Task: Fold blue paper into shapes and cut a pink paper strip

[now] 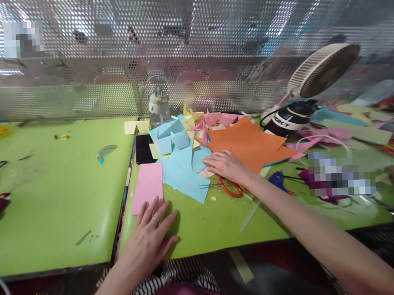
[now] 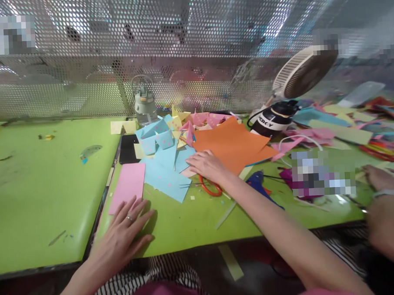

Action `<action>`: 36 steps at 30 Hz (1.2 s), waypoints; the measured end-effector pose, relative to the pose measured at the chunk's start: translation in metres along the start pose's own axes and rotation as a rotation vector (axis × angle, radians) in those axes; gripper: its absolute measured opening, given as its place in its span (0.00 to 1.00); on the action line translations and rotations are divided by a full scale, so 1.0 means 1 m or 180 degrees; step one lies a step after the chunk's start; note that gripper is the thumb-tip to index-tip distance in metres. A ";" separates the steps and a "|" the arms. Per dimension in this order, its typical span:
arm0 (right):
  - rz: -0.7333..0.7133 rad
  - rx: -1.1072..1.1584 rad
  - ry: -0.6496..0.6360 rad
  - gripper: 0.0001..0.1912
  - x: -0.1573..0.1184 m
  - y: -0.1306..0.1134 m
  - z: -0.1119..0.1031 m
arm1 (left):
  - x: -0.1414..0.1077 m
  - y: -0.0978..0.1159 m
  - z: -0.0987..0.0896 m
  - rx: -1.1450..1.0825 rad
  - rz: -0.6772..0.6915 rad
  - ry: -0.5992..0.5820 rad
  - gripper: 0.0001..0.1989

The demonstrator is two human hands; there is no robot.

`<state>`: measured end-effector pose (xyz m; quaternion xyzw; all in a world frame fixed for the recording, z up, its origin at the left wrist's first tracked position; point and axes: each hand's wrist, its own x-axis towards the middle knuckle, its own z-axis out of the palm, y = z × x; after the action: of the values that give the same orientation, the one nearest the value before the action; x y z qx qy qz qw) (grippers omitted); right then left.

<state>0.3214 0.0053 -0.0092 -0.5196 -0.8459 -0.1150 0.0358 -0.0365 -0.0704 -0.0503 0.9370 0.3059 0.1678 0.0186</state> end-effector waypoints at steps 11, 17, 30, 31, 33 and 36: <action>-0.0359 -0.0187 0.0407 0.18 0.038 -0.019 0.004 | 0.023 0.010 -0.006 0.0032 0.0044 -0.0285 0.27; -0.0204 0.0184 0.0409 0.13 0.042 -0.007 -0.001 | 0.035 0.007 -0.012 0.0204 -0.0093 -0.0370 0.36; -0.0293 0.0675 0.0617 0.09 0.041 -0.032 -0.034 | 0.101 -0.023 -0.014 0.0288 -0.1185 -0.0725 0.47; -0.0336 0.0673 0.0602 0.09 0.039 -0.041 -0.034 | 0.101 -0.027 -0.014 0.0265 -0.1251 -0.0690 0.47; -0.0344 0.0657 0.0620 0.10 0.035 -0.059 -0.035 | 0.098 -0.036 -0.015 0.0193 -0.1335 -0.0552 0.48; -0.0130 0.0614 0.0776 0.11 0.029 -0.078 -0.046 | 0.095 -0.050 -0.016 -0.0098 -0.1365 -0.0333 0.52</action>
<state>0.2361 -0.0136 0.0281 -0.4785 -0.8528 -0.0961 0.1856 0.0017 0.0242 -0.0135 0.8575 0.4941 0.1158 0.0840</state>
